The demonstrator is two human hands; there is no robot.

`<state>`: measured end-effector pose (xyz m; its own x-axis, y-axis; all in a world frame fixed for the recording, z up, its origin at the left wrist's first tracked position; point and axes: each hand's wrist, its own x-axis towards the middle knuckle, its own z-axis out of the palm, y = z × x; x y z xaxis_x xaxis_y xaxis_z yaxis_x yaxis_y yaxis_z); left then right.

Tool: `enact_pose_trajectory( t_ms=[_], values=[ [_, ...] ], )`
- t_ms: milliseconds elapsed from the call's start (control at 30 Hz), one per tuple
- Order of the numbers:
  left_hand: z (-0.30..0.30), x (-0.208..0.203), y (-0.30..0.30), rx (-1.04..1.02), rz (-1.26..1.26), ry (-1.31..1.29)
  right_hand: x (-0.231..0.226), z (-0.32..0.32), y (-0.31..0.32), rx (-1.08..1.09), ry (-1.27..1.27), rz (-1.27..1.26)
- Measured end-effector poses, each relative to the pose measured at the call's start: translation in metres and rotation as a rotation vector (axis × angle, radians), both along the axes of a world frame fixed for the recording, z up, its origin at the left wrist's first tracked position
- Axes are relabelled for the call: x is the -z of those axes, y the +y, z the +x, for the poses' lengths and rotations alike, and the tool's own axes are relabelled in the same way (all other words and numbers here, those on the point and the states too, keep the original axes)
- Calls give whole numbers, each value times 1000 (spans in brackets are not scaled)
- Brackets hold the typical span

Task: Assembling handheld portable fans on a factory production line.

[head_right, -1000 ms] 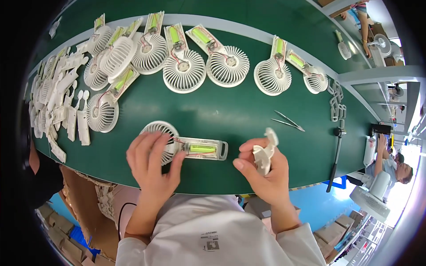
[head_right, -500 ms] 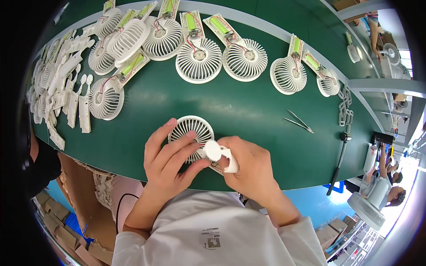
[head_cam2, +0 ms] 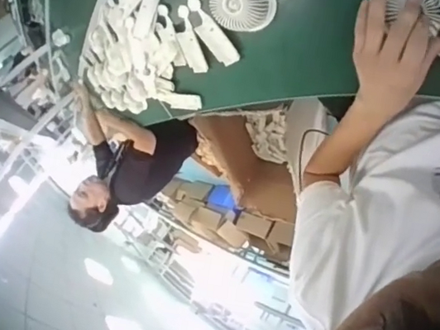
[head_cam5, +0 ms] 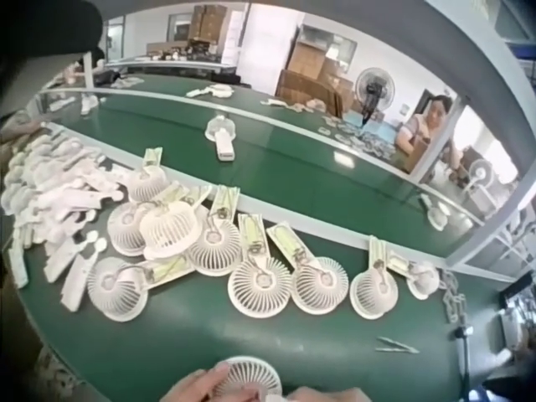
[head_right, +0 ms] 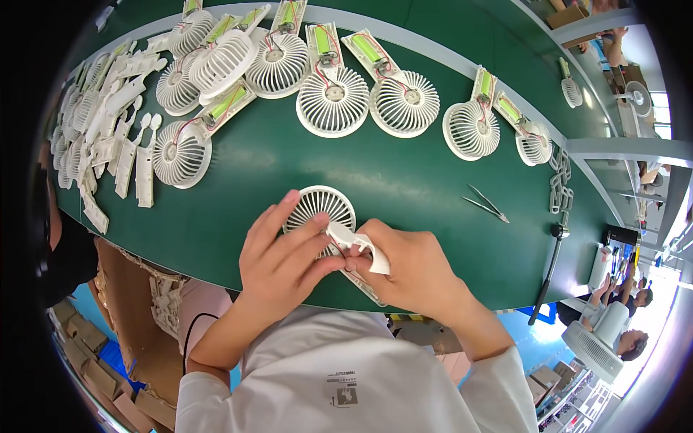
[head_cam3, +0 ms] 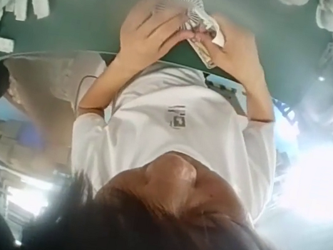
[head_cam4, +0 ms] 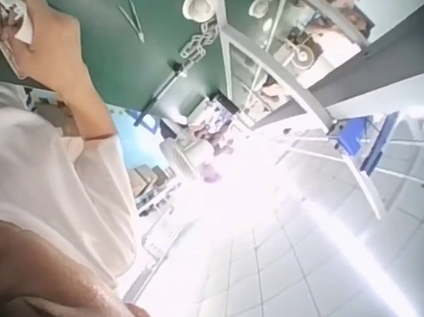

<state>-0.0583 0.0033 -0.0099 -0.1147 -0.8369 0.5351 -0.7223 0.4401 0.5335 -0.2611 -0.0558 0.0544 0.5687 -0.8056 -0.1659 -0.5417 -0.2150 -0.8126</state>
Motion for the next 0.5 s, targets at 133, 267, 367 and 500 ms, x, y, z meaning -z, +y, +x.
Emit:
enact_pose_trajectory(
  t_ms=[133,267,367,500],
  values=[
    [-1,3,13,81,-13,-220,-7,3,-5,-13,179,53],
    [7,4,14,150,64,-271,-20,-2,-19,-22,138,312],
    [7,2,17,184,112,-306,-24,0,-24,347,-64,405],
    [5,2,18,215,195,-262,-12,15,-35,174,22,286]
  ],
)
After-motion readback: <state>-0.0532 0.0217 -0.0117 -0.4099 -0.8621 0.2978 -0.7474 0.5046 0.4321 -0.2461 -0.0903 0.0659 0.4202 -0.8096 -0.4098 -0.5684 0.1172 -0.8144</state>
